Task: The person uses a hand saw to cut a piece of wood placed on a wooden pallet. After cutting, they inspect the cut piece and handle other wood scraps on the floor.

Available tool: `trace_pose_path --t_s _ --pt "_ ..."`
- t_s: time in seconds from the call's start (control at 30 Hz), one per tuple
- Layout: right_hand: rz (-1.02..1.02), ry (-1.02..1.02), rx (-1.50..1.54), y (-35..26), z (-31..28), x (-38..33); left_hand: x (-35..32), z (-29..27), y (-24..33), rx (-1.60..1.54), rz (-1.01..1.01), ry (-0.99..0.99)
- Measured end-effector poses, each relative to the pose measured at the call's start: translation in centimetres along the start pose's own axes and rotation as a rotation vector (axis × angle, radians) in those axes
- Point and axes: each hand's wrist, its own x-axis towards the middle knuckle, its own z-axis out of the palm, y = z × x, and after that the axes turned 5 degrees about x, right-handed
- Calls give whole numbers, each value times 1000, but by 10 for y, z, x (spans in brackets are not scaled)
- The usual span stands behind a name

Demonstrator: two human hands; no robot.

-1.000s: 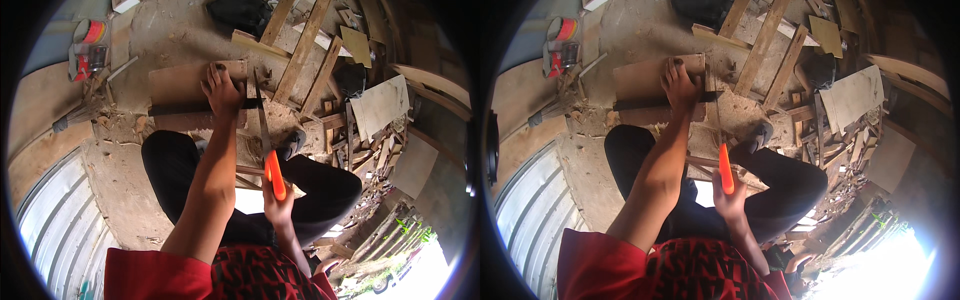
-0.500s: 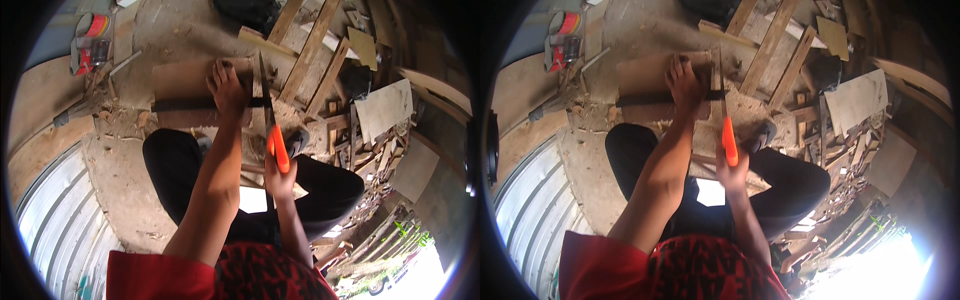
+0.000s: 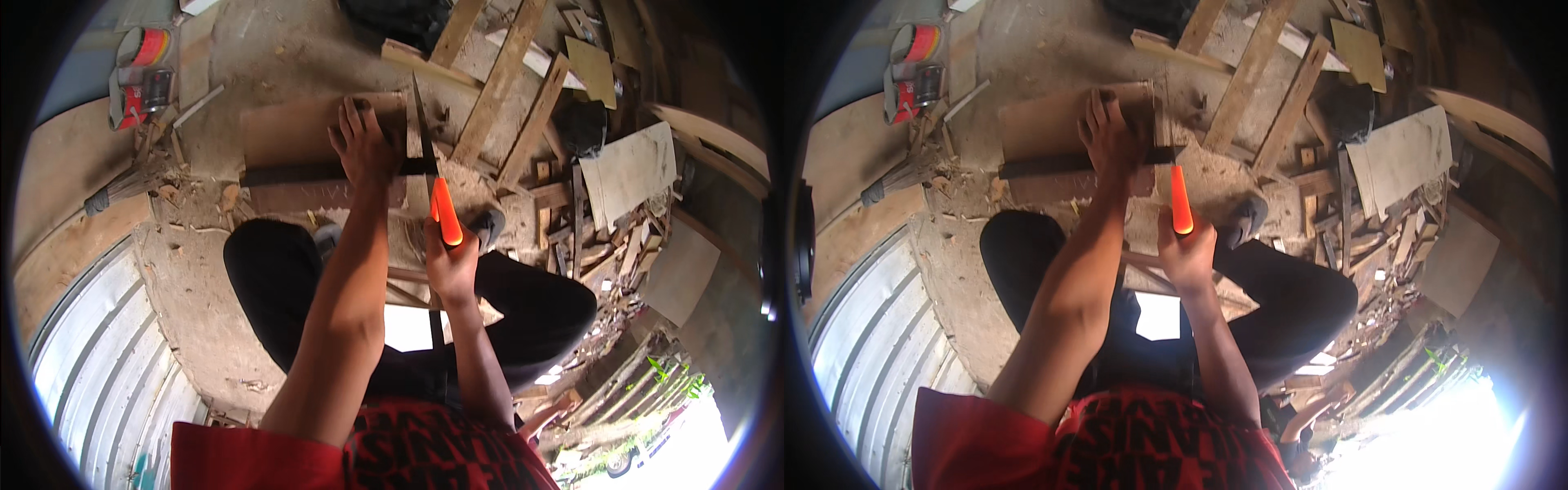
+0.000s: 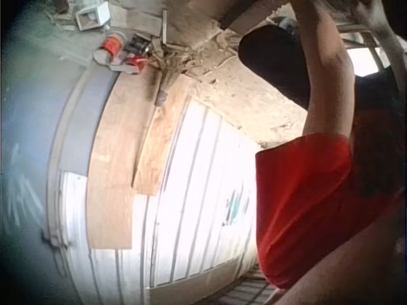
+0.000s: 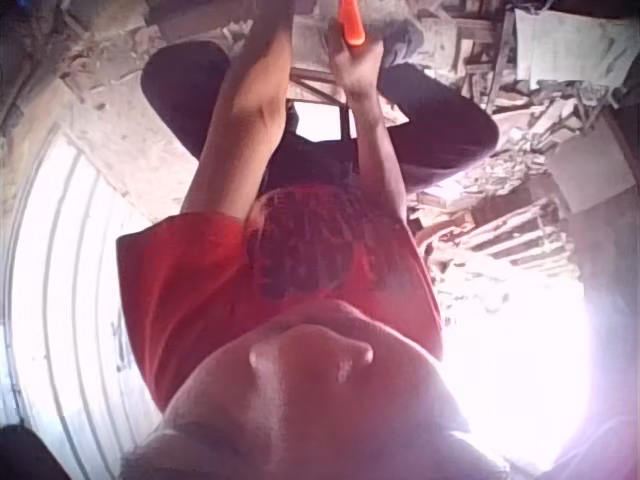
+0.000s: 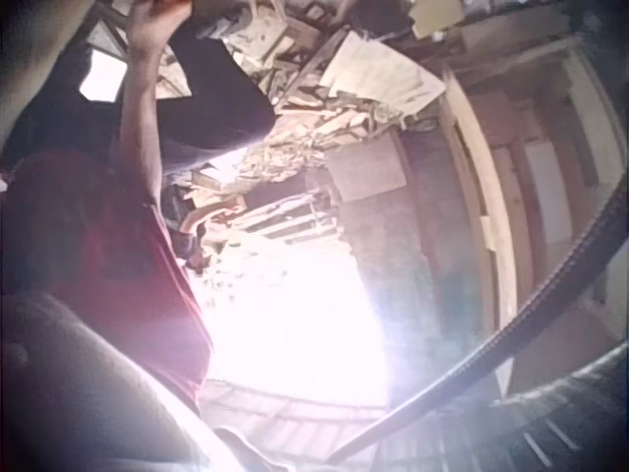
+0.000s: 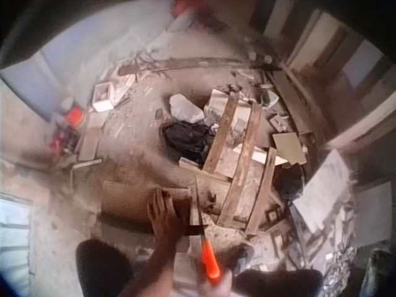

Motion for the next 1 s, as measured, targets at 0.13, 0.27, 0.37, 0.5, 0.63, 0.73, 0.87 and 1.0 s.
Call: trace_pose_path --t_s 0.13,0.27,0.37,0.5,0.63,0.73,0.87,1.0 --pt "14 73 58 -17 -24 -89 16 3 0 -27 12 67" --pt "233 -12 -116 -64 -63 -169 -2 1 -6 -6 3 54" --pt "174 105 -7 -63 -43 -131 3 0 2 -5 5 30" --pt "26 26 -12 -7 3 8 3 -1 -1 -24 11 46" --pt "-27 29 -21 2 2 5 -10 -4 -4 -17 -14 -35" --pt "84 -5 38 -32 -28 -68 6 2 -2 -15 11 48" --pt "241 -5 -169 -81 -58 -144 2 -4 1 11 13 80" --pt "110 87 -7 -11 -27 -63 0 -1 1 2 17 74"
